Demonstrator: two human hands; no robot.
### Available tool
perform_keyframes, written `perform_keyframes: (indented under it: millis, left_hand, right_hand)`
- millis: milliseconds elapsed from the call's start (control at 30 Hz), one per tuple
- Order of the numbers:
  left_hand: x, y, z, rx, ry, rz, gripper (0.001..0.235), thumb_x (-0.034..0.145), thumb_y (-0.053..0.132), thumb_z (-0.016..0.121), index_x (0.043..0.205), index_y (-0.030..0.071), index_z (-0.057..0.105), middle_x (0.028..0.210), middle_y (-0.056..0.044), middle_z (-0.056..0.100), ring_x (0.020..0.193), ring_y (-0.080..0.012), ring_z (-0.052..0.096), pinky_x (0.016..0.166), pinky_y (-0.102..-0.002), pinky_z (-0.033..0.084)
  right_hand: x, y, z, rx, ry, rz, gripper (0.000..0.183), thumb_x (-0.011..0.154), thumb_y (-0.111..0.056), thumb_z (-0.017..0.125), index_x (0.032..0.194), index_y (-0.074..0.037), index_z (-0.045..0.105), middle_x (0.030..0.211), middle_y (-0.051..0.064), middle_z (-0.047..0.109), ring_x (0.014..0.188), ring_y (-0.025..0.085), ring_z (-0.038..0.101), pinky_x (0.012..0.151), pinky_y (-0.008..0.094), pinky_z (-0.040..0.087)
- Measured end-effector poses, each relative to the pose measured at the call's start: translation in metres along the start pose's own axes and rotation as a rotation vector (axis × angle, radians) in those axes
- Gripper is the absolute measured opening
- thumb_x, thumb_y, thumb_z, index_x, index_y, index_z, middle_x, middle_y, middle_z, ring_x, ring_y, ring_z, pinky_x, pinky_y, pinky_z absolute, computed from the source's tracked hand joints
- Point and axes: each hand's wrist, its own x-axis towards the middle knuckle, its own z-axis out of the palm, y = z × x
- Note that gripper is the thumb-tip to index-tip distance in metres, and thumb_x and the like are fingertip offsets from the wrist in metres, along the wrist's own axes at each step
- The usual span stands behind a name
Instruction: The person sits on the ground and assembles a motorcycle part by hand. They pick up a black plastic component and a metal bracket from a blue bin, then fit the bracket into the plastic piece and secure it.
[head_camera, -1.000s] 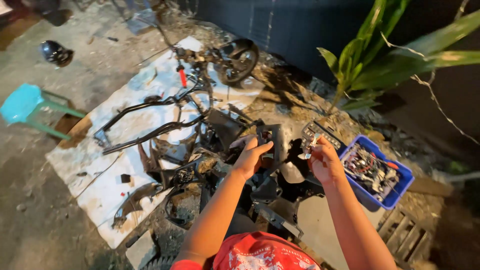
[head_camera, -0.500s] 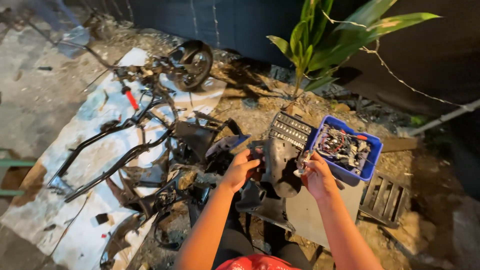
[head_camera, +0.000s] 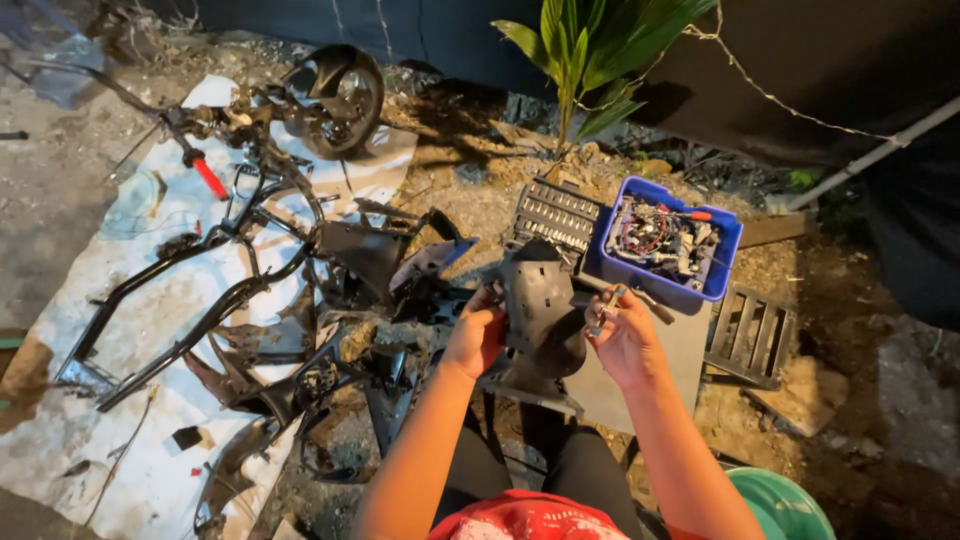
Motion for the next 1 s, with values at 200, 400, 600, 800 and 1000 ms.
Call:
perform_keyframes:
  millis: [200, 400, 600, 800, 1000]
  left_hand:
    - [-0.013, -0.025, -0.041, 0.019, -0.054, 0.145, 0.025, 0.102, -0.003, 0.056, 0.118, 0.015, 0.062, 0.105, -0.001, 0.067, 0.086, -0.0192, 0.064, 0.070, -0.036, 0.053]
    - [-0.064, -0.009, 0.001, 0.158, -0.044, 0.165, 0.027, 0.096, -0.002, 0.053, 0.120, 0.011, 0.060, 0.111, -0.004, 0.067, 0.097, -0.0205, 0.067, 0.078, -0.037, 0.055]
    - [-0.124, -0.002, 0.012, 0.348, -0.126, 0.190, 0.039, 0.097, 0.006, 0.059, 0.134, -0.002, 0.059, 0.121, -0.011, 0.067, 0.106, -0.0208, 0.066, 0.092, -0.036, 0.053]
    - [-0.169, 0.000, 0.022, 0.433, -0.122, 0.264, 0.063, 0.086, 0.008, 0.062, 0.148, 0.002, 0.049, 0.128, -0.009, 0.064, 0.113, -0.0207, 0.064, 0.098, -0.035, 0.051]
    - [-0.196, -0.015, 0.021, 0.411, -0.111, 0.297, 0.067, 0.083, 0.008, 0.065, 0.148, 0.002, 0.048, 0.131, -0.006, 0.063, 0.117, -0.0192, 0.063, 0.100, -0.036, 0.052]
  right_hand:
    - [-0.021, 0.016, 0.005, -0.073, -0.048, -0.035, 0.023, 0.090, -0.001, 0.066, 0.112, -0.006, 0.062, 0.095, 0.007, 0.064, 0.085, 0.021, 0.062, 0.073, 0.035, 0.051]
    - [-0.036, 0.036, -0.001, -0.153, -0.080, -0.033, 0.021, 0.089, 0.000, 0.064, 0.109, -0.004, 0.062, 0.096, 0.006, 0.066, 0.089, 0.019, 0.063, 0.080, 0.030, 0.050]
    - [-0.061, 0.052, 0.000, -0.143, -0.095, -0.025, 0.021, 0.087, -0.001, 0.063, 0.107, -0.005, 0.060, 0.098, 0.005, 0.066, 0.094, 0.017, 0.065, 0.085, 0.029, 0.051]
    - [-0.068, 0.072, -0.004, -0.144, -0.154, -0.004, 0.021, 0.088, -0.005, 0.064, 0.109, -0.007, 0.061, 0.098, 0.004, 0.067, 0.093, 0.016, 0.065, 0.082, 0.030, 0.051]
    - [-0.068, 0.093, -0.020, -0.053, -0.028, 0.107, 0.026, 0.086, -0.007, 0.063, 0.111, -0.012, 0.062, 0.102, -0.003, 0.065, 0.105, 0.013, 0.063, 0.093, 0.028, 0.049]
